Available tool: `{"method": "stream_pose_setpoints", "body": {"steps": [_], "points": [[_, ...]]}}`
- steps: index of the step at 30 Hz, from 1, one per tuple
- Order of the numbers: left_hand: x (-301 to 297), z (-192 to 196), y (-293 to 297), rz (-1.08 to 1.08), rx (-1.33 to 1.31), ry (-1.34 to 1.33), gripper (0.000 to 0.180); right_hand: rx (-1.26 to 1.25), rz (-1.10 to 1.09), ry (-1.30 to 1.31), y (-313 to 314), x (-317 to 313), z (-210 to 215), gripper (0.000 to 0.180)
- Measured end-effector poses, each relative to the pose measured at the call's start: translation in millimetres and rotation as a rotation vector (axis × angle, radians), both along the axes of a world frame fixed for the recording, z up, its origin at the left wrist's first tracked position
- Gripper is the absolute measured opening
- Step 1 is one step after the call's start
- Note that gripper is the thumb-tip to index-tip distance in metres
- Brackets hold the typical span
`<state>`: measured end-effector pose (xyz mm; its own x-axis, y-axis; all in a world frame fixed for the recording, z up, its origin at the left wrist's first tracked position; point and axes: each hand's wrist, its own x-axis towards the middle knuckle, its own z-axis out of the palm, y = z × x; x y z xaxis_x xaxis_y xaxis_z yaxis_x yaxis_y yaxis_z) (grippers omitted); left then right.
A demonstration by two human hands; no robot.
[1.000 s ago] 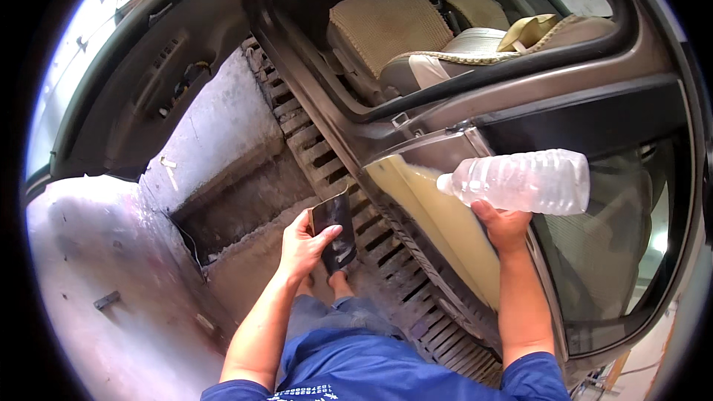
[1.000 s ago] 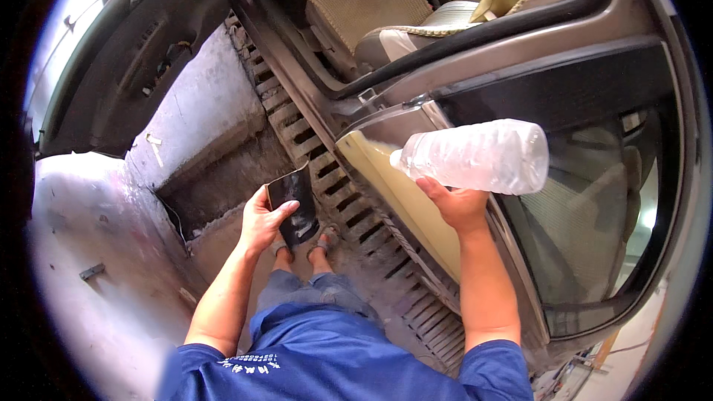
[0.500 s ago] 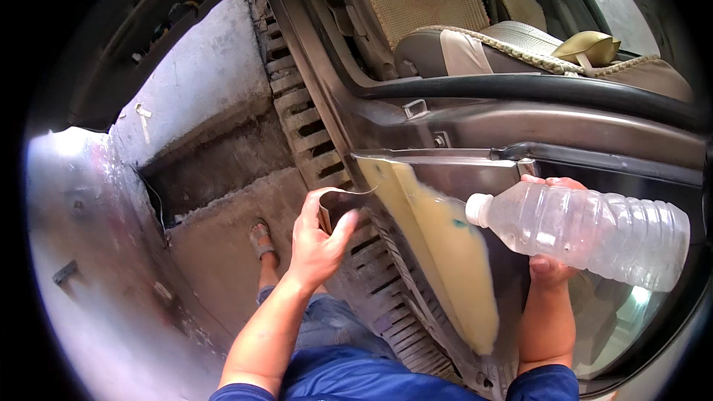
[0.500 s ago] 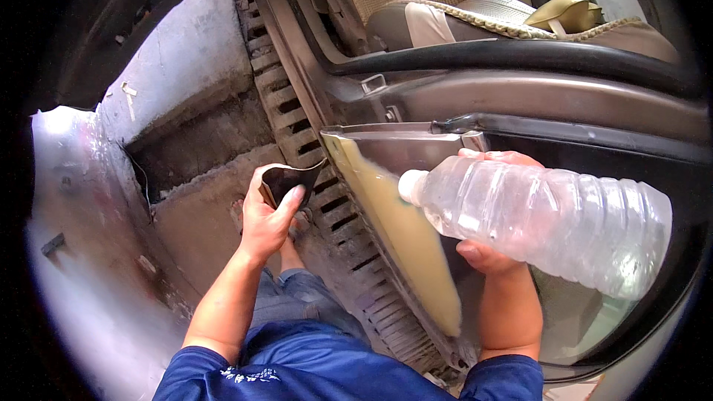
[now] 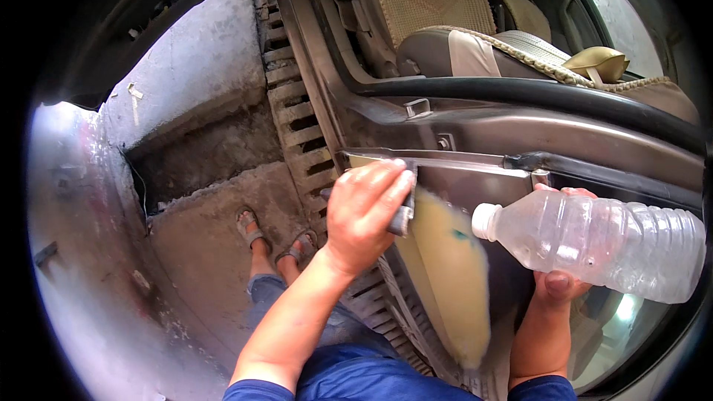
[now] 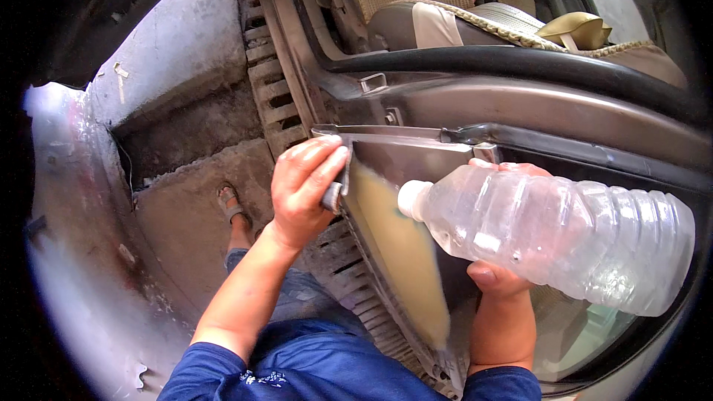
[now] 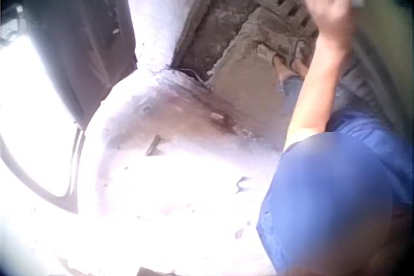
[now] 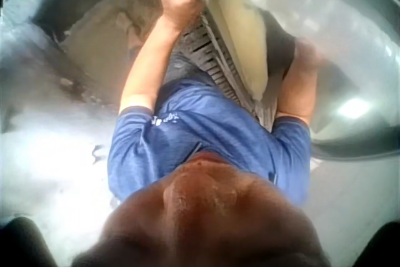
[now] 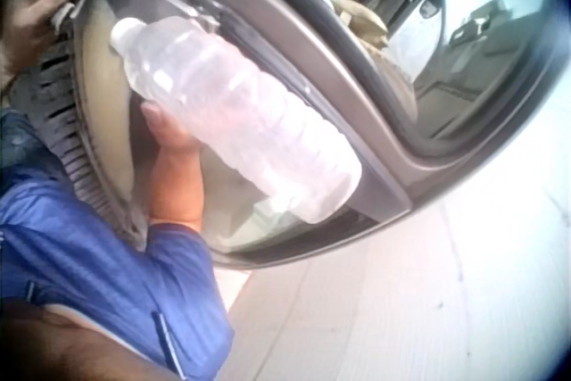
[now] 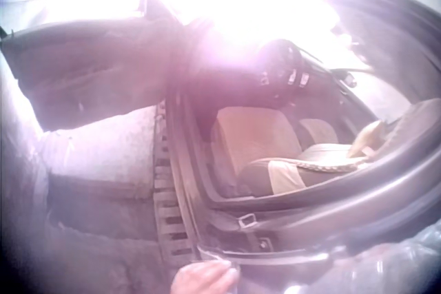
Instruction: The person sands a beige patch on the side of a car door using a sanding block and water from a plastic bottle. They then switch to a purple sanding sponge to continue smoothing the surface.
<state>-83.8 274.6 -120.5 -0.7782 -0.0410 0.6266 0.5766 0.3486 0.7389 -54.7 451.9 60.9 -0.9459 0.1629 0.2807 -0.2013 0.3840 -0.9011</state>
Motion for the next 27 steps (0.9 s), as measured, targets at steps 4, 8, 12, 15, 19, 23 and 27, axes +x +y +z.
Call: {"method": "stream_pose_setpoints", "body": {"steps": [4, 8, 12, 15, 19, 23, 27], "points": [[-0.3, 3.4, 11.8, 0.015, -0.04, -0.017, 0.035, 0.177, 0.021, 0.008, 5.5, 1.4, -1.6, 0.102], [1.1, -7.4, 11.6, 0.048, -0.056, -0.063, 0.038, 0.214, 0.024, 0.006, 5.9, 0.3, -1.3, 0.102], [4.6, -9.2, 12.6, 0.032, -0.056, -0.1, 0.038, 0.004, -0.01, -0.002, 4.8, 3.3, -0.6, 0.105], [9.0, 8.0, 25.8, 0.011, -0.017, -0.134, 0.037, -0.006, -0.03, -0.001, 4.9, 3.9, -1.4, 0.105], [5.0, -10.6, 13.3, 0.015, -0.065, -0.147, 0.036, -0.022, 0.006, 0.002, 5.2, 1.6, 0.1, 0.105], [6.2, 5.1, 15.9, -0.023, -0.045, -0.13, 0.04, 0.008, 0.01, -0.001, 2.6, 1.6, -2.5, 0.104], [1.7, 9.4, 18.0, -0.046, -0.081, -0.14, 0.042, 0.266, 0.011, 0.017, 5.7, -3.4, -1.5, 0.098]]}}
